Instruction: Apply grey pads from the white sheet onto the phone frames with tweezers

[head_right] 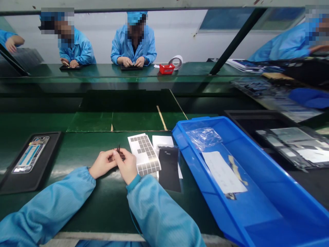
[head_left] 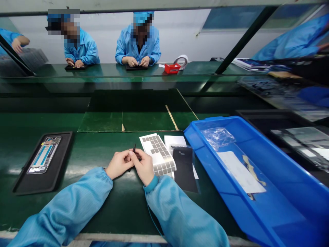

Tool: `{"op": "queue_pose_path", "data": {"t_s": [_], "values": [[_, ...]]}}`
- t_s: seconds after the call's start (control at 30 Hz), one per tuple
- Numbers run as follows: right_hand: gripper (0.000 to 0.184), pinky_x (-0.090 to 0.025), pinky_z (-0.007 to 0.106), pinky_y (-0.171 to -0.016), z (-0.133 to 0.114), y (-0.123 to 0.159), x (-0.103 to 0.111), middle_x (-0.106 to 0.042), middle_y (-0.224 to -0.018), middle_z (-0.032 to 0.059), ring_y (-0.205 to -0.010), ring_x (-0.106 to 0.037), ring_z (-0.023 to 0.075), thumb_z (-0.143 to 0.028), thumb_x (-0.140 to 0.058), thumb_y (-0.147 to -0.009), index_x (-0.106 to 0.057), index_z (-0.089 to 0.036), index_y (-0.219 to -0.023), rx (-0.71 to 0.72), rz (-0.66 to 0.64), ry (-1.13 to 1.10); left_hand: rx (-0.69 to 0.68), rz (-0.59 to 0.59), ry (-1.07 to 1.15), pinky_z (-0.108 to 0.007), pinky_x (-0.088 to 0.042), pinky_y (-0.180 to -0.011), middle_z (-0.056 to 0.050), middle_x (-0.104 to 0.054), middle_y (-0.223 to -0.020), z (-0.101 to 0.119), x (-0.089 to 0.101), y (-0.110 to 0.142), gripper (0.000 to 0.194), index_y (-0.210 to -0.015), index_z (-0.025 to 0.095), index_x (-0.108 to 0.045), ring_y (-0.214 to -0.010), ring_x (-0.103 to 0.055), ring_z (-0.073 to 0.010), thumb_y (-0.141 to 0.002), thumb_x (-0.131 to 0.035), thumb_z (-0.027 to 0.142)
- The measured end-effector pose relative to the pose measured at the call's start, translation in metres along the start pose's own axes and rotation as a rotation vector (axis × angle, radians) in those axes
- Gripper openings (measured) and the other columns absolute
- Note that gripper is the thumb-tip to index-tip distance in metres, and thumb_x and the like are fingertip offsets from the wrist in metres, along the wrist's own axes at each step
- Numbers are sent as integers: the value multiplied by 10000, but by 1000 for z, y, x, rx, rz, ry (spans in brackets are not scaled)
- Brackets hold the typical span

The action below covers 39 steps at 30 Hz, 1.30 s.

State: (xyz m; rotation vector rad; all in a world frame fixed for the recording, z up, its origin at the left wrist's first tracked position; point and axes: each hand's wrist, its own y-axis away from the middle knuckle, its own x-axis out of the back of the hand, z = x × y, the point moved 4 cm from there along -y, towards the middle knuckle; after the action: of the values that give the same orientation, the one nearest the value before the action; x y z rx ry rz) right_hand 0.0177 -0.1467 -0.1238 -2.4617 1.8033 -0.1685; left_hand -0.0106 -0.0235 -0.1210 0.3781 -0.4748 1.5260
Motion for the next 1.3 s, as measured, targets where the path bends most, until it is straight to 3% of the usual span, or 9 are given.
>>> {"op": "queue_pose_path", "data": {"t_s": [0.1, 0.23, 0.47, 0.67, 0.9, 1.1, 1.3], "values": [[280, -519, 255, -648, -4, 1, 2, -685, -737, 10, -687, -655, 164, -397, -522, -978, -692, -194, -888, 38, 1, 95, -1, 22, -3, -203, -285, -538, 67, -394, -561, 1, 1, 0, 330, -620, 175, -436, -539, -360, -77, -850, -603, 342], [300, -482, 257, -642, -7, 1, 4, -679, -744, 10, -683, -633, 163, -394, -493, -995, -697, -196, -898, 51, 16, 155, -9, -4, 7, -195, -316, -551, 62, -451, -605, 2, 0, 1, 275, -681, 185, -435, -556, -399, -79, -866, -588, 321], [344, -519, 332, -923, 2, 0, 3, -717, -1092, 75, -1033, -665, 214, -404, -442, -1016, -695, -188, -1103, 44, 32, -2, -27, -56, 56, -200, -373, -577, 40, -569, -670, 7, 1, -1, 205, -1006, 178, -608, -576, -487, -96, -951, -528, 359], [345, -527, 321, -891, 3, -1, 1, -719, -1053, 79, -993, -673, 205, -404, -448, -1015, -700, -177, -1077, 54, 2, 15, -45, -58, 36, -198, -360, -571, 34, -541, -625, 5, 0, -1, 239, -796, 149, -596, -565, -468, -90, -942, -525, 325], [283, -539, 262, -742, 2, 1, 0, -722, -911, 49, -818, -684, 176, -390, -547, -971, -682, -164, -1075, 27, -28, 24, -39, -29, 12, -192, -343, -557, 38, -534, -652, 3, 0, 1, 202, -935, 135, -651, -577, -450, -90, -897, -569, 316], [311, -512, 254, -733, 0, 0, 1, -711, -867, 38, -816, -674, 172, -391, -486, -1003, -705, -170, -1010, 43, -32, 65, -22, -45, -4, -191, -329, -541, 45, -492, -583, 2, -1, 0, 218, -717, 140, -586, -542, -431, -80, -881, -556, 280], [319, -532, 276, -773, 2, 2, 0, -731, -935, 58, -857, -687, 187, -383, -497, -991, -701, -157, -1086, 9, -17, 27, -38, -54, -39, -202, -348, -553, 27, -540, -632, 1, -3, 2, 241, -854, 136, -631, -563, -460, -97, -903, -533, 351]]}}
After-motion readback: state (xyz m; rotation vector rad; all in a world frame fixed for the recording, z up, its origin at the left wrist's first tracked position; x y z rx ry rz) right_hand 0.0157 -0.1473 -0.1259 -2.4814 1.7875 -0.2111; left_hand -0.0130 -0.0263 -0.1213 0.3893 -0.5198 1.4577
